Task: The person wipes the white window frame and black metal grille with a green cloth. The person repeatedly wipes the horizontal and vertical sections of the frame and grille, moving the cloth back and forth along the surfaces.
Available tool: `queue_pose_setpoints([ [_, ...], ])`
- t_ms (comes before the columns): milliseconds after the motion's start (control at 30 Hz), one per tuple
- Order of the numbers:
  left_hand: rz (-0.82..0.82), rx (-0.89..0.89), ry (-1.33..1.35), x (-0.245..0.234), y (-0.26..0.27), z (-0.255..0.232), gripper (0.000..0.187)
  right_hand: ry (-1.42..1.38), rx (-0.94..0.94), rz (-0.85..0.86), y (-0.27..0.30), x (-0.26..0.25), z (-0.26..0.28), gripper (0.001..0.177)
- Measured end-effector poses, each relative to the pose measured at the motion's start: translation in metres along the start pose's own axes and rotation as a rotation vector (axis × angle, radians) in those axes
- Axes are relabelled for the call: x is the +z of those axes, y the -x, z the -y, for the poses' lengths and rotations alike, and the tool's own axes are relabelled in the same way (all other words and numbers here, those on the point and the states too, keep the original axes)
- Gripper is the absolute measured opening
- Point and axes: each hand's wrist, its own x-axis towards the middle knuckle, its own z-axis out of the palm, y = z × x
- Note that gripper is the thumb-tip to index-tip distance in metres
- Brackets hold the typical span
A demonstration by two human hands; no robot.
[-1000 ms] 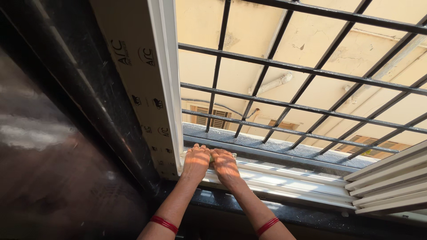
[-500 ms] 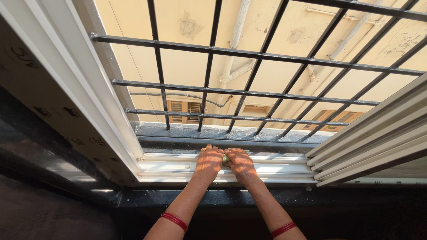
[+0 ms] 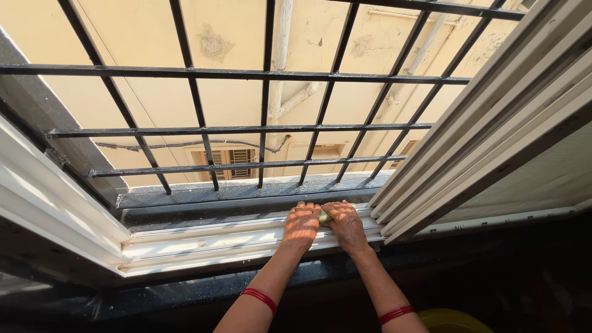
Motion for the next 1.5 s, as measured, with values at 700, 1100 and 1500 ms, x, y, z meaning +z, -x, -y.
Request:
queue_pose_setpoints([
  [700, 0.092, -0.237, -0.081, -0.099, 0.099, 0.138, 0.044, 0.001, -0.211, -0.114, -0.027, 0.121, 0.145, 0.054],
  [1100, 0.050, -0.012, 0.017, -0.025, 0.046, 0.071, 0.047, 0.088, -0.087, -0.133, 0.006, 0.057, 0.059, 0.060],
  [1500, 0.118, 0.025, 0.142, 0.008, -0.018, -0.025, 0.041, 0.261, 0.256, -0.073, 0.025, 0.013, -0.031, 0.043],
])
